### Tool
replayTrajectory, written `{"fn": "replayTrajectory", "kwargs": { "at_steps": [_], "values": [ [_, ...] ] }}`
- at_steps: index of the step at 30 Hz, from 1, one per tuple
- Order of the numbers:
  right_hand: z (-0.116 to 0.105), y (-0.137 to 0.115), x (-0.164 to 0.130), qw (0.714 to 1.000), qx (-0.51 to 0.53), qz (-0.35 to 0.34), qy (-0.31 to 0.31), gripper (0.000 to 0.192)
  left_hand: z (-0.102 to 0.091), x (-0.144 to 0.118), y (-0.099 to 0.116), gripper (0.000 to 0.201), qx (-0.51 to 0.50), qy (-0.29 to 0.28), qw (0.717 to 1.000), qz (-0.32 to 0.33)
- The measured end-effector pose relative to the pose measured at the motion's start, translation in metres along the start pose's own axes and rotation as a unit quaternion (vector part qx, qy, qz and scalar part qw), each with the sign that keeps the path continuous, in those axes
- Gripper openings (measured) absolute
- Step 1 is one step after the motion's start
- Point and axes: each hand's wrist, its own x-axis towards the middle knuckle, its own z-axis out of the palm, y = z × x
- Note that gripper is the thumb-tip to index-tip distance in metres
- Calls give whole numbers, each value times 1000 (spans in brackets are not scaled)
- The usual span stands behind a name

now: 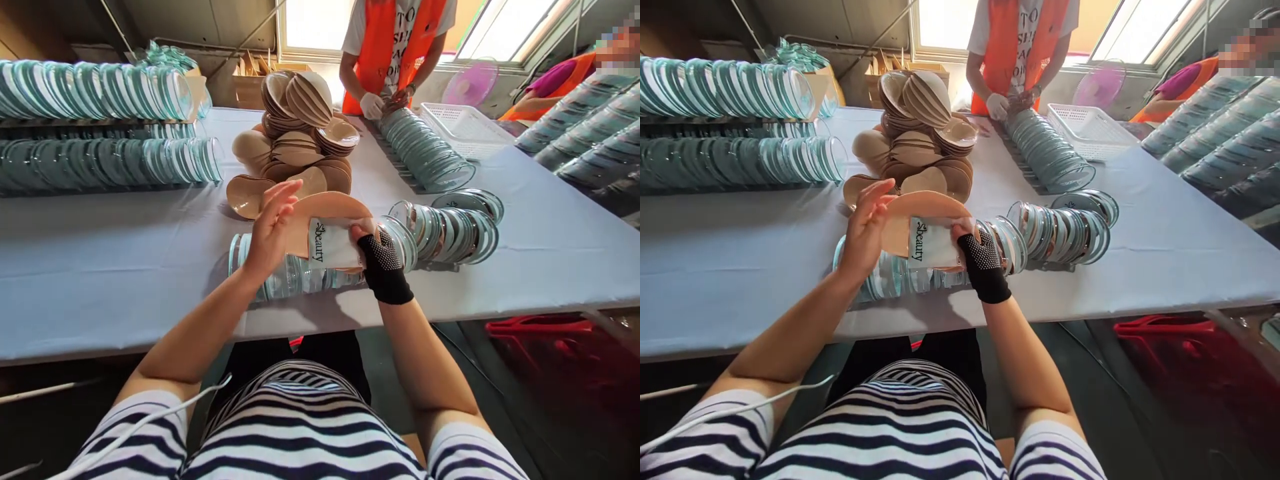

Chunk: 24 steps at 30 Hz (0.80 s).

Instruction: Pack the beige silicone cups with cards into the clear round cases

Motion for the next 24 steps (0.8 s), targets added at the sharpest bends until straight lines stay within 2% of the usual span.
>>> {"fn": "replayTrajectory", "kwargs": {
  "at_steps": [1, 3, 4, 6, 9, 11, 13, 15, 18, 20, 23, 24],
  "values": [
    [0, -3, 0, 997, 65, 40, -7, 30, -1, -1, 6, 51, 53, -33, 996, 64],
    [-1, -8, 0, 985, 143, 91, -23, 33, -4, -4, 19, 73, 163, -116, 967, 160],
    [-2, -10, 0, 981, 162, 103, -37, 33, -5, -4, 25, 80, 208, -155, 949, 180],
    [-6, -10, 0, 974, 187, 111, -67, 31, -7, -3, 34, 74, 269, -196, 927, 174],
    [-12, -10, 2, 962, 224, 125, -93, 32, -6, 3, 36, 47, 296, -184, 926, 145],
    [-15, -13, 4, 956, 241, 134, -101, 38, -3, 8, 33, 39, 276, -160, 935, 152],
    [-17, -18, 6, 953, 256, 126, -99, 48, 3, 13, 28, 45, 244, -148, 944, 167],
    [-20, -20, 6, 953, 265, 113, -90, 53, 11, 15, 26, 61, 223, -148, 948, 174],
    [-25, -13, 5, 951, 274, 113, -85, 47, 22, 12, 26, 81, 233, -168, 945, 158],
    [-29, -4, 3, 955, 271, 99, -71, 43, 27, 8, 26, 75, 247, -181, 940, 150],
    [-31, 6, -1, 966, 244, 71, -55, 42, 29, 4, 26, 48, 264, -186, 935, 147],
    [-31, 7, -1, 968, 237, 64, -56, 43, 28, 4, 26, 46, 265, -187, 934, 150]
  ]
}}
